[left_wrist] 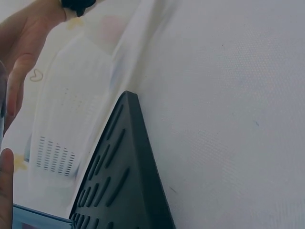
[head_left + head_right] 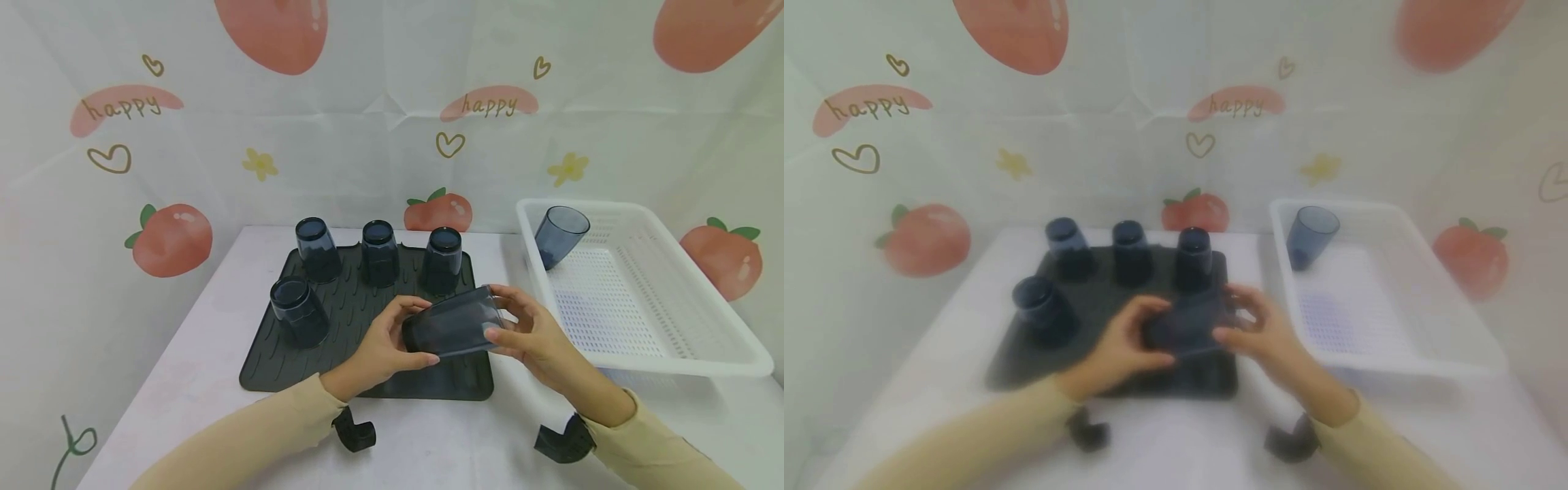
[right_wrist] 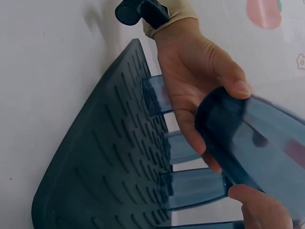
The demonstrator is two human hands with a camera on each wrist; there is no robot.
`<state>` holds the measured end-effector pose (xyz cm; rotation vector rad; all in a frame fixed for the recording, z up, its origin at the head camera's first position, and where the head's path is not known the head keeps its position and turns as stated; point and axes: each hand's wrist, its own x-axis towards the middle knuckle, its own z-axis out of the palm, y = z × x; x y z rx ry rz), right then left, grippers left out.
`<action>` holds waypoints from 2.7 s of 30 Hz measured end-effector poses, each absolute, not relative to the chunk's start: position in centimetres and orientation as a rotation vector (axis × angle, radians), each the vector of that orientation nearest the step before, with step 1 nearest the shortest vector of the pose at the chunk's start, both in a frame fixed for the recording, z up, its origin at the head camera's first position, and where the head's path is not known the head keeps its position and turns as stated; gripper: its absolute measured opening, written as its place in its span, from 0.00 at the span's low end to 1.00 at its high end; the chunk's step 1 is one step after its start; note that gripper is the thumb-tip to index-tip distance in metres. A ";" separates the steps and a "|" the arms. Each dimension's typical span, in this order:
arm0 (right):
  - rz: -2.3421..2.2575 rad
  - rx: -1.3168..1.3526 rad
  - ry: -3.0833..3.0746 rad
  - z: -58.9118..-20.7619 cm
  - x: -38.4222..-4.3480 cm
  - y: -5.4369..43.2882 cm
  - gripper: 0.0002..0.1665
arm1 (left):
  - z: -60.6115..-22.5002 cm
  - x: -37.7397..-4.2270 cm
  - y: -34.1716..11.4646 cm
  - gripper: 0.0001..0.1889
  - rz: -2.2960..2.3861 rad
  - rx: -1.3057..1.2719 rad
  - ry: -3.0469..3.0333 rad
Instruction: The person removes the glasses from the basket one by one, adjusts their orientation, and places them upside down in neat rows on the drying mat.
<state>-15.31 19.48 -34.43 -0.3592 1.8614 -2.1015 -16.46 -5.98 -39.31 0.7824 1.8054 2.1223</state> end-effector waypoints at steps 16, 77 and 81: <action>-2.004 -0.401 1.782 -34.8 -15.2 19.9 0.42 | -38.7 -16.8 -7.2 0.37 2.201 0.849 1.793; -1.439 -0.517 1.856 -37.5 -15.1 21.9 0.28 | -35.3 -17.9 -11.0 0.38 2.216 0.653 2.289; -1.446 -0.509 1.851 -37.5 -15.0 21.9 0.29 | -35.1 -18.0 -11.3 0.39 2.226 0.632 2.307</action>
